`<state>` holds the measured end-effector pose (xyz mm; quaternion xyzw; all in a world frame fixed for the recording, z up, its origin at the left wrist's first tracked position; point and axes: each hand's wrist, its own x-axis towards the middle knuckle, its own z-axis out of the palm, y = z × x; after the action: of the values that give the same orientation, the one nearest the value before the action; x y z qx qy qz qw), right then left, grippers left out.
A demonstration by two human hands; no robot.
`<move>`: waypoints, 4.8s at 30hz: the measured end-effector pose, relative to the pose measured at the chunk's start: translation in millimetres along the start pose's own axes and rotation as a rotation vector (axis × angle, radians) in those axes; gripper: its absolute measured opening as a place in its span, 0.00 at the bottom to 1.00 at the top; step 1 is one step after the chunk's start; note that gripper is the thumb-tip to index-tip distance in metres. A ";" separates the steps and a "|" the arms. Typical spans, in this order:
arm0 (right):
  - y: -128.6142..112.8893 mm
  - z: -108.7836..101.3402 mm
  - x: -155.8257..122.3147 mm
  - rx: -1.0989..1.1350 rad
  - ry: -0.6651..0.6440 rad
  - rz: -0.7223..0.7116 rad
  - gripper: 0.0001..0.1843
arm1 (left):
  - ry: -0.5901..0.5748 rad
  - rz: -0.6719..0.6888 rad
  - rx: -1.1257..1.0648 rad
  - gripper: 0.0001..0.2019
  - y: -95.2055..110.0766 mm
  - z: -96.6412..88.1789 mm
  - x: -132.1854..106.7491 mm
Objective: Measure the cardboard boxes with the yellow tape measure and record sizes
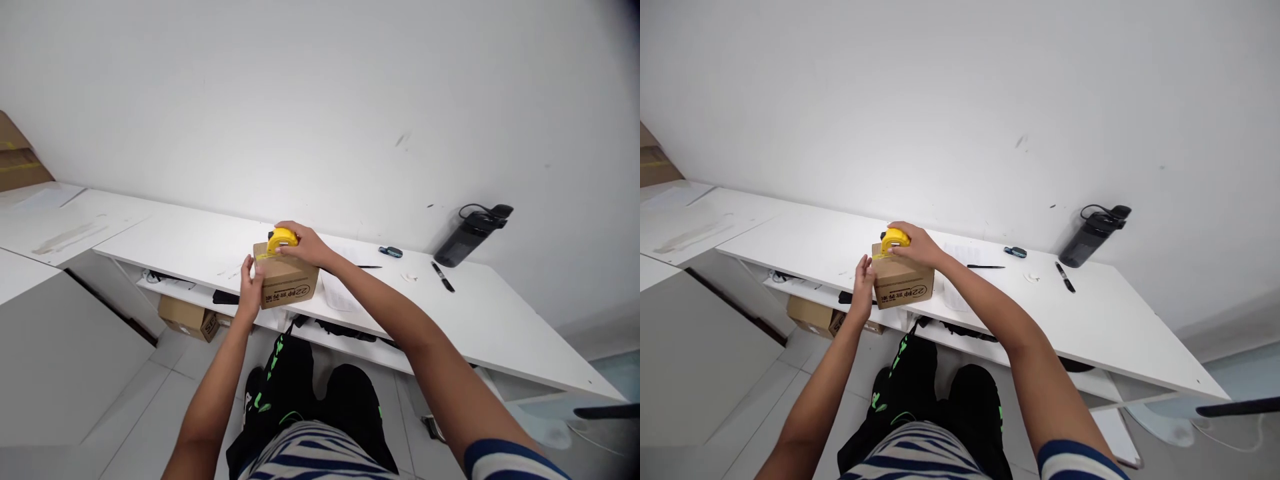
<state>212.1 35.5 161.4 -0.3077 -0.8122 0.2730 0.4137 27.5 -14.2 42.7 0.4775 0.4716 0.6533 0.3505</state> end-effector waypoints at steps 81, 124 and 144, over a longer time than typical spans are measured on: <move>207.7 -152.9 -178.5 -0.302 0.682 0.615 0.23 | -0.698 -0.784 -0.578 0.17 -68.7 264.6 85.3; 174.6 -120.0 -176.6 -0.058 0.298 0.716 0.23 | -0.746 -0.830 -0.583 0.16 -67.6 266.9 85.0; 173.2 -120.2 -178.2 -0.081 0.303 0.695 0.24 | -0.796 -0.764 -0.543 0.18 -71.8 266.6 84.2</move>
<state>443.9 43.4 11.9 -0.6178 -0.5992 0.3160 0.3992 257.4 159.5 25.6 0.3757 0.2593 0.3499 0.8181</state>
